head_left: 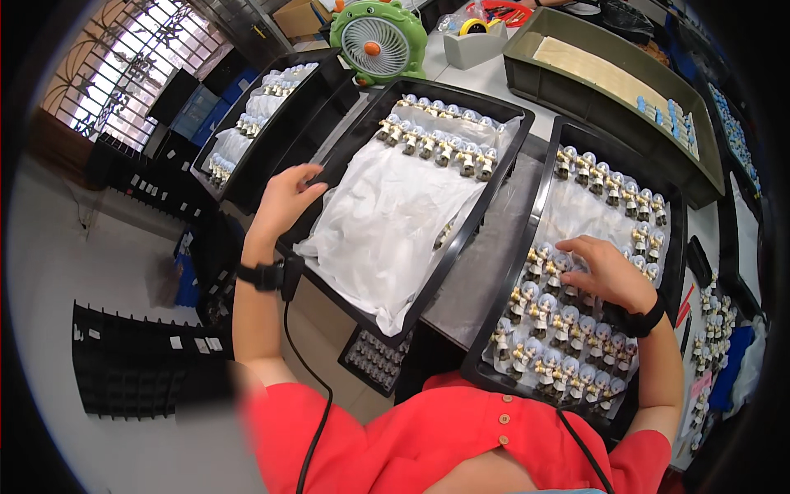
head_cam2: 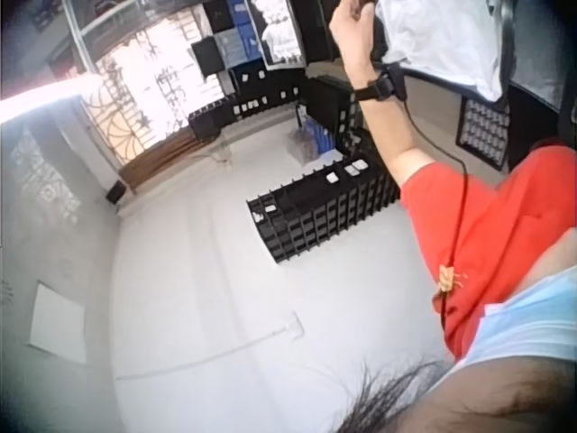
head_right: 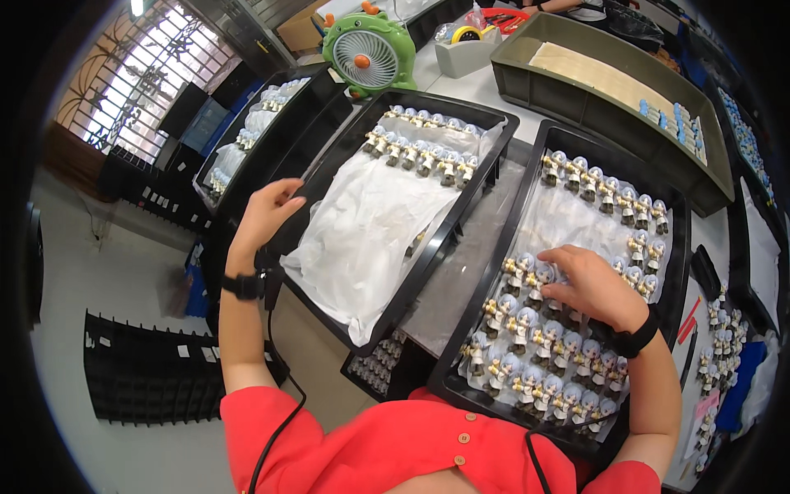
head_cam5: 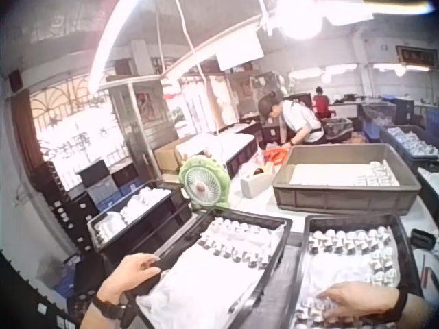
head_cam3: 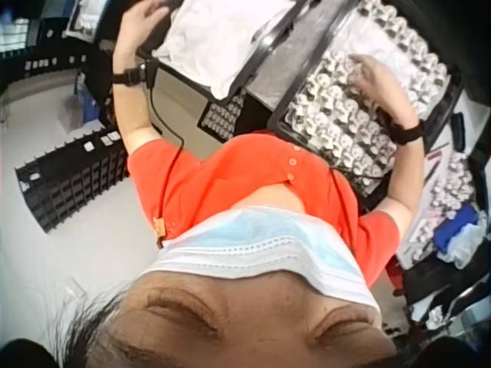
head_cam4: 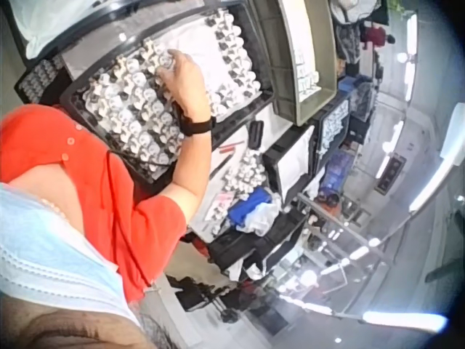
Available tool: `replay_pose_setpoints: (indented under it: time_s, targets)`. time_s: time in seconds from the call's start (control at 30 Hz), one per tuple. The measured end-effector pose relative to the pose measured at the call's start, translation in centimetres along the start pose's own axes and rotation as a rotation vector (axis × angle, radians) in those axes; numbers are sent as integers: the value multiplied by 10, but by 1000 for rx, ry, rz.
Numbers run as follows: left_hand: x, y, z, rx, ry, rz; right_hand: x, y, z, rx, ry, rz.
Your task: The person repeatedly picks up small wrapped figurines from a tray, rotates them in their hands to inspect them, and places them back into the tray. The task involves handling multiple identical items one by one in a repetitive cycle.
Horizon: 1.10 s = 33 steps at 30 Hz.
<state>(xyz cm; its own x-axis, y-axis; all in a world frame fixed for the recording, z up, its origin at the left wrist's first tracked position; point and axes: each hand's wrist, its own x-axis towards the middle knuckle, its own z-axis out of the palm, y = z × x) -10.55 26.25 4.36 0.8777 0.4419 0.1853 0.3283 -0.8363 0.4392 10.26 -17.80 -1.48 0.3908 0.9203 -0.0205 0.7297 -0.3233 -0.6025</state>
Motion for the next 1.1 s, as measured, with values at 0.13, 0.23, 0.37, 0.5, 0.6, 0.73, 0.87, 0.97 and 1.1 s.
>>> replay_pose_setpoints:
  time_s: [0.13,0.23,0.37,0.5,0.6,0.73,0.87,0.97,1.1]
  targets:
    - [-71,-35,-4,31,125,-148,2,-2,-2,19,18,-48]
    - [-101,-23,1,-72,128,-225,2,2,-1,22,46,-33]
    - [-90,56,8,-402,133,-65,5,13,7,-24,118,22]
    - [-67,141,36,-654,14,231,7,1,27,18,123,-21]
    - [-54,200,65,-818,-214,433,15,-19,28,-58,69,10]
    - [-34,249,112,-987,-474,444,15,7,42,-52,164,-118]
    - [-19,247,137,-1024,-476,307,18,7,34,128,158,-99]
    - [-18,229,155,-1022,-349,210,22,-2,25,159,185,-60]
    - [-17,226,175,-960,-380,192,13,1,10,143,327,-106]
